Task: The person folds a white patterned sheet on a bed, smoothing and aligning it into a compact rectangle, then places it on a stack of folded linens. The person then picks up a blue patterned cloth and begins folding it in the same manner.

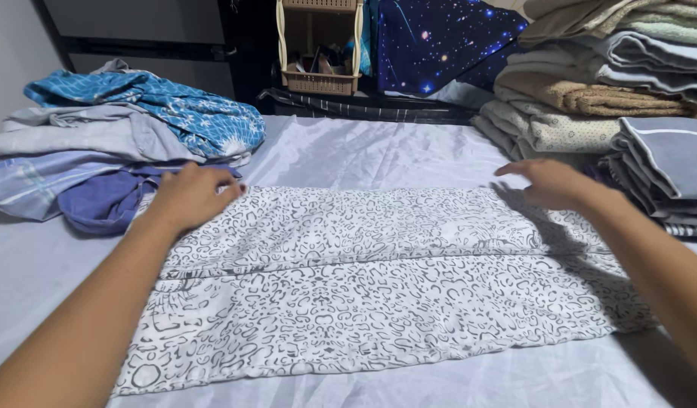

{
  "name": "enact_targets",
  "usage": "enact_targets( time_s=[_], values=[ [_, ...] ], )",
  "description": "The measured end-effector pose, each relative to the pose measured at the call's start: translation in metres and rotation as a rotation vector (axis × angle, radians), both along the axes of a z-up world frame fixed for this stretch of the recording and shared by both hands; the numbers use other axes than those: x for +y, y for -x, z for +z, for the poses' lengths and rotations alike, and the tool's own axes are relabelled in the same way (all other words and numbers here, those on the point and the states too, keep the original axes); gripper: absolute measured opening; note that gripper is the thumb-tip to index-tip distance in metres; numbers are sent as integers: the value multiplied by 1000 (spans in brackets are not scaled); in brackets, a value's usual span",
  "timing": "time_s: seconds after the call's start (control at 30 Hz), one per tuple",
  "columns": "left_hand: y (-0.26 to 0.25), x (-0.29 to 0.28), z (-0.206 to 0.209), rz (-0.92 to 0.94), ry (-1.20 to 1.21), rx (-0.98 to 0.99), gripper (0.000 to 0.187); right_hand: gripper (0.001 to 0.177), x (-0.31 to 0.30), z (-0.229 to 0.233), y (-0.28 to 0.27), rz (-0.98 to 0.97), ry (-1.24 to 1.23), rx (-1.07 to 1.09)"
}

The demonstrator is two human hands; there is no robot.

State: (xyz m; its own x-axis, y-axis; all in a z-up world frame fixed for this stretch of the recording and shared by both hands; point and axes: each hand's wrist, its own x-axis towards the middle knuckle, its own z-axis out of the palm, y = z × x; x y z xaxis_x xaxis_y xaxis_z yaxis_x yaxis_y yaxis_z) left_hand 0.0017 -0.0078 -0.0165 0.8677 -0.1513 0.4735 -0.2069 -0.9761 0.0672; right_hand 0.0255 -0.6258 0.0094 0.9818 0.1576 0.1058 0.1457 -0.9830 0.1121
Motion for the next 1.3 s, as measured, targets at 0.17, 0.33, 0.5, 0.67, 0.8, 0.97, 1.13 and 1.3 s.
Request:
enact_targets(
  time_s=[0.17, 0.33, 0.5, 0.67, 0.8, 0.97, 1.13, 1.3],
  values=[
    [3, 1, -11, 33, -170, -8, 56, 63, 1, -18, -3, 39, 138, -4],
    [16, 12, 5, 56, 50, -3, 58, 47, -31, -3, 9, -284, 397, 68],
    [16, 43, 38, 139, 68, -124, 60, 44, -119, 36, 0, -284, -6, -114],
    [-9, 53, 47, 168, -2, -292, 60, 33, -202, 46, -26, -5, -1012, -251],
    [-28, 41, 28, 196, 7, -295, 58, 35, -186, 15, -33, -232, -763, -463],
    [-36, 30, 2, 242, -23, -296, 38, 44, -103, -11, -7, -288, -262, -486],
    [-43, -59, 26, -118, 102, -539, 11, 34, 31, 16, 15, -13, -82, -467],
    [-15, -216, -16, -365, 142, 14, 32, 52, 196, -19, 24, 371, -551, -41]
  ],
)
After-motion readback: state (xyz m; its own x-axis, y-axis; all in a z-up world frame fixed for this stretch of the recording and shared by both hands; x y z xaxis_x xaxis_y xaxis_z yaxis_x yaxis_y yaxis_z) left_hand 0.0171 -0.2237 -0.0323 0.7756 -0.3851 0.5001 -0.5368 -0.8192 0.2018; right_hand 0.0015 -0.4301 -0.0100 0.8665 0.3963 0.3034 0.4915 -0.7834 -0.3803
